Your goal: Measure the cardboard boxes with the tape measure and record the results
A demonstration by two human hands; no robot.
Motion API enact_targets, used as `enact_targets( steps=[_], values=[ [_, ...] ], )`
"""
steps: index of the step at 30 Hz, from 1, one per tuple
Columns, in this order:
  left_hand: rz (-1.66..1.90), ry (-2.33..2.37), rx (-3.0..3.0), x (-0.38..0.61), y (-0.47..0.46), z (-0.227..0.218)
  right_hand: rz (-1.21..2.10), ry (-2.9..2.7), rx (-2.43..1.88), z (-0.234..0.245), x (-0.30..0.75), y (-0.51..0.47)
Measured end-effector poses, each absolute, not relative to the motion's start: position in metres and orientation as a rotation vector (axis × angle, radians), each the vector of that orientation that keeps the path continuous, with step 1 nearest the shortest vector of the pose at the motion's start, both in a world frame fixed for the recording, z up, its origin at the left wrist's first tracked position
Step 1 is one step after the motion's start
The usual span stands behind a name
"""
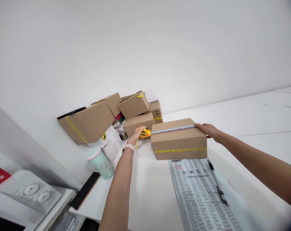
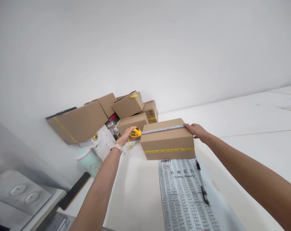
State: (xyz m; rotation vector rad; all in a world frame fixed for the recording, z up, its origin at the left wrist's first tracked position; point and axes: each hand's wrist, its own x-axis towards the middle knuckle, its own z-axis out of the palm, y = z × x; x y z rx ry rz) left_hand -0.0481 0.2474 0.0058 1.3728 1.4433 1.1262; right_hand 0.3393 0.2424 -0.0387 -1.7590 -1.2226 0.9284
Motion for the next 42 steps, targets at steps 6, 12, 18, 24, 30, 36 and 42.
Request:
enact_targets(
  steps=[6,12,18,24,30,36,42],
  values=[
    [1.045,1.399,1.390,-0.041,0.256,0.008,0.911,-1.242,-1.753,-0.043,0.337,0.239],
    [1.001,1.380,1.383,-0.040,0.246,0.015,0.766,-1.344,-1.827,-0.037,0.337,0.241],
    [0.789,1.189,1.467,-0.044,0.192,0.046,0.591,-1.434,-1.904,-0.004,0.339,0.246],
    [0.464,0.775,1.240,0.005,0.079,0.010,0.649,-1.566,-1.581,0.038,0.321,0.245],
    [0.879,0.707,0.820,0.076,0.056,-0.015,0.756,-1.493,-1.505,0.027,0.301,0.258],
    [1.034,0.807,0.816,0.098,0.095,-0.003,0.740,-1.470,-1.554,0.005,0.289,0.262],
    [1.191,0.783,0.975,0.093,0.101,-0.018,0.916,-1.592,-1.437,0.021,0.281,0.231]
  ],
)
